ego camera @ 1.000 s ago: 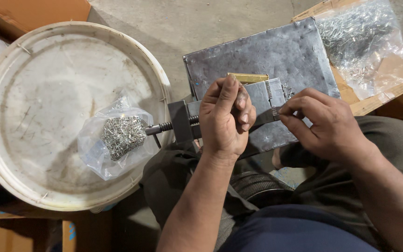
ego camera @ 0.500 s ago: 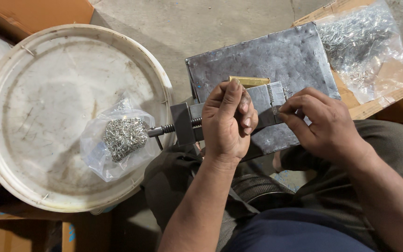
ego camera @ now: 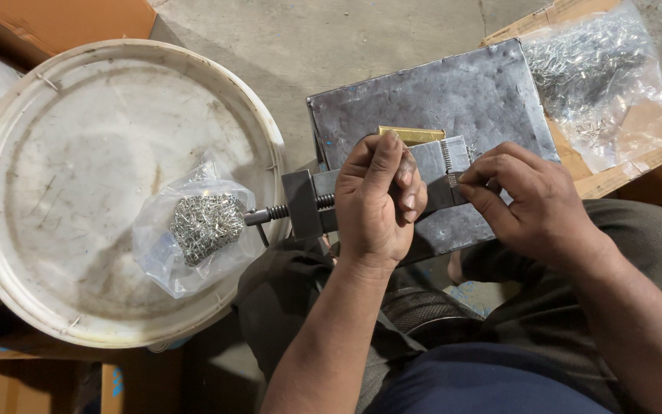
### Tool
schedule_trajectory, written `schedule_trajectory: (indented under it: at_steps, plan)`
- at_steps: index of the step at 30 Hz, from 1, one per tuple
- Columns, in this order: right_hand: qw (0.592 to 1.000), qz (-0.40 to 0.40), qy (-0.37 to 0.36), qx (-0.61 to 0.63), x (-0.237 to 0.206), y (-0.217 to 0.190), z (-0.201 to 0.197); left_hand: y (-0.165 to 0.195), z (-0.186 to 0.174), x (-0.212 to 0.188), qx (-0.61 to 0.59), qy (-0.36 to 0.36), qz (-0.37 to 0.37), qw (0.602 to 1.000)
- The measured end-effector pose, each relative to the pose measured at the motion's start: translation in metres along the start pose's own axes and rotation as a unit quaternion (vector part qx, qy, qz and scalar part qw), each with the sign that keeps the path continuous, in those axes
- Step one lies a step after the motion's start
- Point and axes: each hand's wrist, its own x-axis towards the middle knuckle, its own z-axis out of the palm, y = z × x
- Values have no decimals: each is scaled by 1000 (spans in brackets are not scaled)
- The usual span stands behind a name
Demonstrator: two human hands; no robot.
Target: The person picks up metal pins and small metal clips from a pile and joins them together by hand before placing the assembled items into the palm of their hand.
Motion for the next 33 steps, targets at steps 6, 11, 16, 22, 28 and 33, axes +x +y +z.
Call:
schedule_trajectory:
  at_steps: [6, 11, 16, 22, 28, 33]
  plan:
    - [1000, 17, -13, -10, -1, -2, -2, 0, 0, 0, -2, 9, -11, 1000]
    - [997, -10, -27, -66, -1, -4, -6, 0, 2, -1, -4, 18, -30, 999]
    - [997, -1, -36, -75, 1, -5, -5, 1, 2, -1, -1, 14, -43, 999]
    - [997, -24, 66, -14, 13, -12, -14, 1, 3, -2, 25, 11, -56, 998]
    - [997, -55, 53, 7, 39, -25, -7, 5, 7, -3, 23, 13, -81, 996]
    - [992, -95, 74, 23, 42, -24, -4, 3, 5, -3, 32, -8, -74, 997]
